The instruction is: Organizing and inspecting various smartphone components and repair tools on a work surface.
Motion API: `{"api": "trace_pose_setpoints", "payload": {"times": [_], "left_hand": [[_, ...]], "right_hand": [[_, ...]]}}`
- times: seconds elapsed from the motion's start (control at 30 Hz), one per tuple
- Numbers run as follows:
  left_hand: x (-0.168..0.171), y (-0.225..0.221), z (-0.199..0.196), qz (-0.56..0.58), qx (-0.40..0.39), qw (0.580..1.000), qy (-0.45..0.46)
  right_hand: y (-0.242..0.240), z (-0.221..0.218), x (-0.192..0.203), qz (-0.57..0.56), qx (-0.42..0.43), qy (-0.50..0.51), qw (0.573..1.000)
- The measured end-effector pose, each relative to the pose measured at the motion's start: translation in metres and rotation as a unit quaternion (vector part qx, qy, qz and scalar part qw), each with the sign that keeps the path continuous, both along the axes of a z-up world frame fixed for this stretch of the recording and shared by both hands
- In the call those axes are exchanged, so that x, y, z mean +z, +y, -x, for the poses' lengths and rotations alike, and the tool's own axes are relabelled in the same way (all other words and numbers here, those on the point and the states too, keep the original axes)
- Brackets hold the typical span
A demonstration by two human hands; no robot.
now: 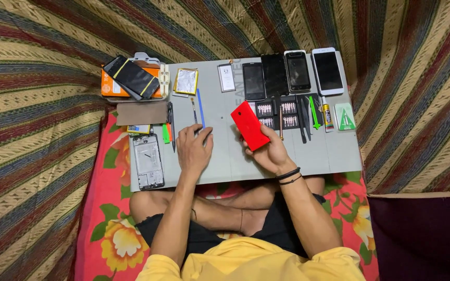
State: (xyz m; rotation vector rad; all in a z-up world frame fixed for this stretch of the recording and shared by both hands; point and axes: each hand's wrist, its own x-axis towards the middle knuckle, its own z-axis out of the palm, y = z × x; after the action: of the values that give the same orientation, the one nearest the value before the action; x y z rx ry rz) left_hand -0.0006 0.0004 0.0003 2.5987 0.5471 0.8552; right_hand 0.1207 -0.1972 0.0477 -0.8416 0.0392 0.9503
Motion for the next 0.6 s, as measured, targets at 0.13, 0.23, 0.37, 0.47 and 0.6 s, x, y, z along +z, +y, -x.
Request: {"api": "trace_pose_setpoints", "payload": {"times": [0.13,0.23,0.37,0.47,0.6], "left_hand": [[0.002,-0.001,0.001,-0.002,0.004,1.000,0.000],[0.005,-0.001,0.001,0.012,0.005,1.000,0.006],[0.007,-0.001,0.001,0.019,0.007,1.000,0.005],[0.009,0.000,0.001,0.028,0.005,1.000,0.008],[0.010,0.001,0.001,0.049,0.002,0.999,0.012]], "right_hand": [[0.005,-0.002,0.020,0.023,0.002,-0.045,0.999],[0.001,-0.018,0.012,0.067,0.006,-0.108,0.992],[-0.005,-0.044,0.011,0.093,-0.042,-0.136,0.985],[0.001,-0.059,0.036,0.129,-0.086,-0.185,0.970],[0.016,-0.091,0.038,0.192,-0.136,-0.300,0.924]]}}
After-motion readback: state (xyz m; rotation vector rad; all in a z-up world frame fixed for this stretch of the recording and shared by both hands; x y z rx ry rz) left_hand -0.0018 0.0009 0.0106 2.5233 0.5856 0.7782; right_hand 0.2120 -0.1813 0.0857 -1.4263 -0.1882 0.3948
